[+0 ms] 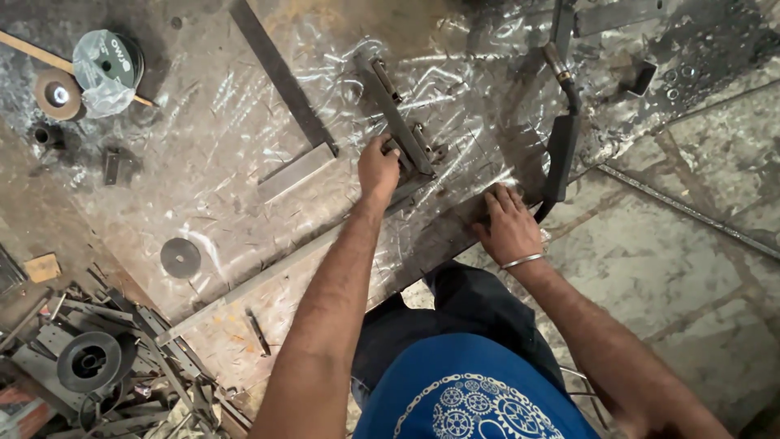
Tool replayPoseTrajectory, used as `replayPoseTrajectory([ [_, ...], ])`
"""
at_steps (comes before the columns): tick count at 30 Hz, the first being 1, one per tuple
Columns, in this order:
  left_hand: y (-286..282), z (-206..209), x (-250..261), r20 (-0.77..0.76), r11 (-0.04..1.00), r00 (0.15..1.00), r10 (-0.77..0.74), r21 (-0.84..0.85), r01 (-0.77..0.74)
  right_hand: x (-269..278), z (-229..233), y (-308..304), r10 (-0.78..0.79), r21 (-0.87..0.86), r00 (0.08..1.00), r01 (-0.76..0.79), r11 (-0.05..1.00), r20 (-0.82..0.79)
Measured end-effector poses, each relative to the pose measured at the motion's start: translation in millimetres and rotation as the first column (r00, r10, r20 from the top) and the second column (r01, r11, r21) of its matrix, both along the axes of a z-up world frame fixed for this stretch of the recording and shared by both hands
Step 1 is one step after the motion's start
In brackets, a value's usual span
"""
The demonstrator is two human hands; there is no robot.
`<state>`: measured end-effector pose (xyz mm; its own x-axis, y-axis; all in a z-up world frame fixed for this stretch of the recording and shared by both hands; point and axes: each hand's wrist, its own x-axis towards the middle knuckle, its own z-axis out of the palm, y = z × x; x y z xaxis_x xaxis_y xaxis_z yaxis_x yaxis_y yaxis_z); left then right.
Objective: The person aligns a small metal bar onto a larger metal frame on a workbench and welds the joint using a welding torch. They repeat this process by picking up another metal bar, aligning it, and welding it to the frame.
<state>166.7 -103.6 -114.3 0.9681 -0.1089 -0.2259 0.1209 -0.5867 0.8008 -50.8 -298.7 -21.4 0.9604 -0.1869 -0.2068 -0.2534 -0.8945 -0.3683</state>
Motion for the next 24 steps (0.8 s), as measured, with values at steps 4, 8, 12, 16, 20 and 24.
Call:
replayPoseTrajectory([
  [4,-0.9,4.3,-0.1,0.055,0.997,0.998,-0.029,0.069,0.025,1.0,6.1,0.4,0.006,-0.011,1.000,-0.006,1.000,0.002],
  [8,-3.8,23.8,-3.0,-0.125,0.998,0.990,0.059,0.006,-0.059,2.1,10.4,0.3,0.008,0.001,1.000,-0.008,1.000,0.007],
  [12,-2.1,13.4,-5.1,-0.035,0.998,0.998,0.044,0.036,-0.043,1.7,8.0,1.8,-0.004,0.001,1.000,0.004,1.000,0.012],
  [16,-2.8,17.5,-5.1,-0.073,0.998,0.996,0.054,0.020,-0.052,2.6,7.1,-0.9,0.016,-0.010,1.000,-0.016,1.000,0.008],
  [20,-0.3,14.5,-6.4,-0.074,1.000,0.997,0.013,-0.012,-0.014,1.3,7.2,0.0,0.021,-0.002,1.000,-0.021,1.000,0.005],
  [24,-0.9,4.7,-4.8,-0.003,0.998,0.999,0.039,0.052,-0.039,0.9,3.2,-0.5,0.024,-0.022,1.000,-0.024,0.999,0.004],
])
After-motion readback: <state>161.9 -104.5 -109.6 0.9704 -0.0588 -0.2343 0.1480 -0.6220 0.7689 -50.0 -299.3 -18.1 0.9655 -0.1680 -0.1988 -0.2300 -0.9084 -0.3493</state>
